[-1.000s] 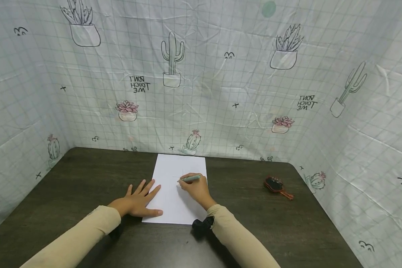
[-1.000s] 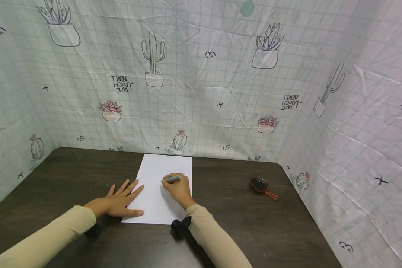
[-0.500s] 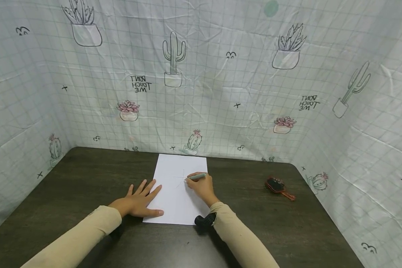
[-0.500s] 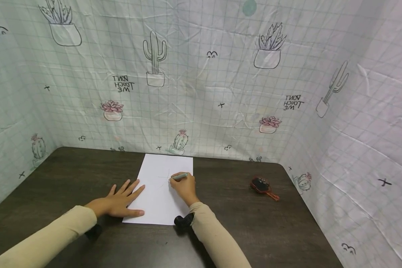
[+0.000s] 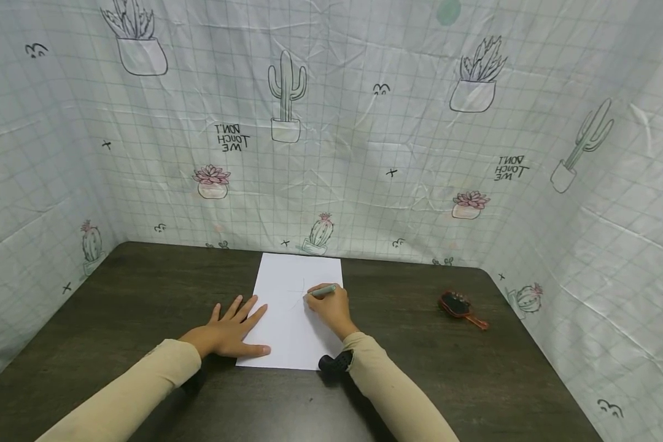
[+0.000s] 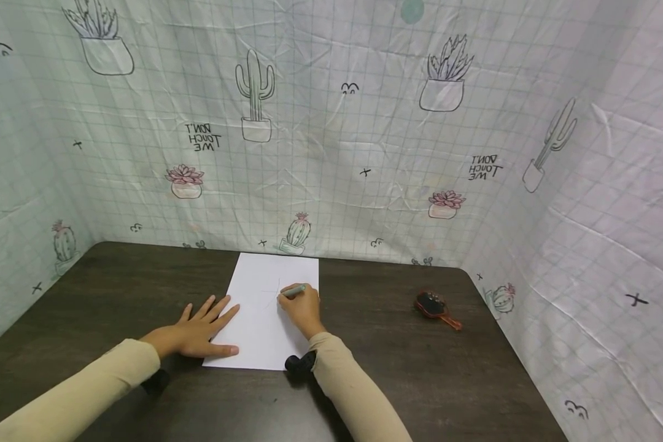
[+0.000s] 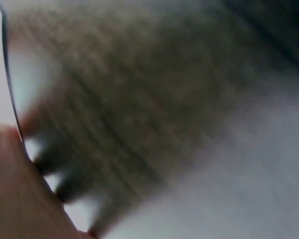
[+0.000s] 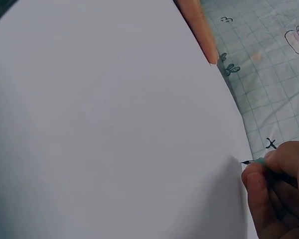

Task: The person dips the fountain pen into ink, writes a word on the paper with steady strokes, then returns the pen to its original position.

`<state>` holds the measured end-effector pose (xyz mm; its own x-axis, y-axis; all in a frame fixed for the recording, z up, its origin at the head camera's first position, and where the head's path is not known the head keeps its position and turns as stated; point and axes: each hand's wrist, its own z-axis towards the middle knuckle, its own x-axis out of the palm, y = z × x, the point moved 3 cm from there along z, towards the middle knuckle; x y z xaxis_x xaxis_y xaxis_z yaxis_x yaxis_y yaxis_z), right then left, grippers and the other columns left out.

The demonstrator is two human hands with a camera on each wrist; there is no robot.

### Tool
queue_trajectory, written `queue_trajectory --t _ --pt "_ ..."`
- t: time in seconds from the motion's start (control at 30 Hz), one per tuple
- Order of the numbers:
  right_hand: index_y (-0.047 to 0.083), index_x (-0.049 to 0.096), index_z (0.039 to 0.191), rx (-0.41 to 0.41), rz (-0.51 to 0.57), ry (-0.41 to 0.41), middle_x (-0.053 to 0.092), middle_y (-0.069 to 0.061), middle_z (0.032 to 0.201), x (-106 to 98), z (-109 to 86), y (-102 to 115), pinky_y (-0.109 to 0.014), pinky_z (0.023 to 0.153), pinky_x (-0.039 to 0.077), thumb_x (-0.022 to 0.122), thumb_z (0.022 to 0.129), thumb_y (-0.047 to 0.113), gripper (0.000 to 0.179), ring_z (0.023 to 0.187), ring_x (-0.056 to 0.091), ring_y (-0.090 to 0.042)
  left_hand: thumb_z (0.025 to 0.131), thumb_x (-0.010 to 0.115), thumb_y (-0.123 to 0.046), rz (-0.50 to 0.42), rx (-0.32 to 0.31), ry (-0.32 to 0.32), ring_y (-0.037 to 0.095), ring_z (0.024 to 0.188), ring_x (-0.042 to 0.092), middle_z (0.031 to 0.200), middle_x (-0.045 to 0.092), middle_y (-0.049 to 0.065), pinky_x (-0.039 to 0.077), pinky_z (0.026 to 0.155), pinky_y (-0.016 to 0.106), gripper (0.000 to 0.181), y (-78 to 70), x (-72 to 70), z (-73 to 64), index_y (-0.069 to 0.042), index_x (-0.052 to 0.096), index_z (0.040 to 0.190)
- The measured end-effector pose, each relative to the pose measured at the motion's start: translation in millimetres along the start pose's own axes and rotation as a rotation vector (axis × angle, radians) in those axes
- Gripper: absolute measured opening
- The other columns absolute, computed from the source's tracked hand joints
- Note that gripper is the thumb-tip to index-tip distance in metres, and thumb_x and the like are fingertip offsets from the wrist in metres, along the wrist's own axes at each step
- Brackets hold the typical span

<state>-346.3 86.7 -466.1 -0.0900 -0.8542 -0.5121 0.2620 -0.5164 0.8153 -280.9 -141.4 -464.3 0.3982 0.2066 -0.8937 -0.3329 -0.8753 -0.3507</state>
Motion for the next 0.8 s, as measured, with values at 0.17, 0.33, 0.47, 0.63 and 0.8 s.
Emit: queue_trajectory --t 0.17,0.33,0.47,0.63,0.8 --pt "0.006 0.076 0.084 -0.003 -0.007 0.005 0.068 -0.002 0.061 -0.6 -1.4 1.3 -0.025 0.054 0.048 0.070 0.082 0.008 0.007 0.053 0.059 -0.007 0.082 0.049 -0.075 0.003 0.005 -0.010 0.043 0.145 -0.003 0.161 0.001 0.013 -0.006 0.105 0.072 0.099 -0.5 0.6 -0.4 -0.017 0.016 0.155" --pt "0.008 0.076 0.083 0.013 -0.019 0.009 0.068 -0.001 0.061 -1.7 -2.4 1.9 -0.026 0.055 0.048 0.070 0.082 0.008 0.006 0.054 0.058 -0.007 0.084 0.051 -0.072 0.023 -0.004 -0.017 0.042 0.145 -0.001 0.161 0.003 0.013 -0.003 0.105 0.072 0.096 -3.5 -0.7 -2.2 -0.017 0.017 0.155" --pt "0.008 0.076 0.082 0.016 -0.037 0.010 0.068 0.000 0.060 -4.3 -3.8 4.4 -0.026 0.056 0.048 0.070 0.081 0.008 0.006 0.054 0.058 -0.007 0.084 0.051 -0.071 0.026 -0.007 -0.015 0.043 0.145 -0.001 0.161 0.003 0.013 -0.003 0.105 0.072 0.096 -4.8 -1.7 -3.1 -0.017 0.017 0.155" --pt "0.007 0.076 0.082 0.012 -0.063 0.022 0.068 -0.001 0.060 -7.9 -6.5 6.0 -0.026 0.057 0.048 0.071 0.080 0.008 0.005 0.053 0.059 -0.007 0.084 0.051 -0.072 0.022 -0.005 -0.011 0.043 0.145 -0.001 0.161 0.002 0.013 -0.004 0.105 0.072 0.097 -5.2 -2.6 -4.2 -0.017 0.017 0.155" --pt "0.007 0.076 0.081 -0.003 -0.064 0.039 0.068 -0.002 0.061 -11.6 -9.8 4.8 -0.025 0.056 0.048 0.071 0.080 0.007 0.005 0.053 0.058 -0.006 0.084 0.049 -0.073 0.015 0.007 0.002 0.043 0.145 -0.003 0.161 0.001 0.014 -0.006 0.105 0.071 0.098 -4.1 -2.1 -3.4 -0.016 0.015 0.155"
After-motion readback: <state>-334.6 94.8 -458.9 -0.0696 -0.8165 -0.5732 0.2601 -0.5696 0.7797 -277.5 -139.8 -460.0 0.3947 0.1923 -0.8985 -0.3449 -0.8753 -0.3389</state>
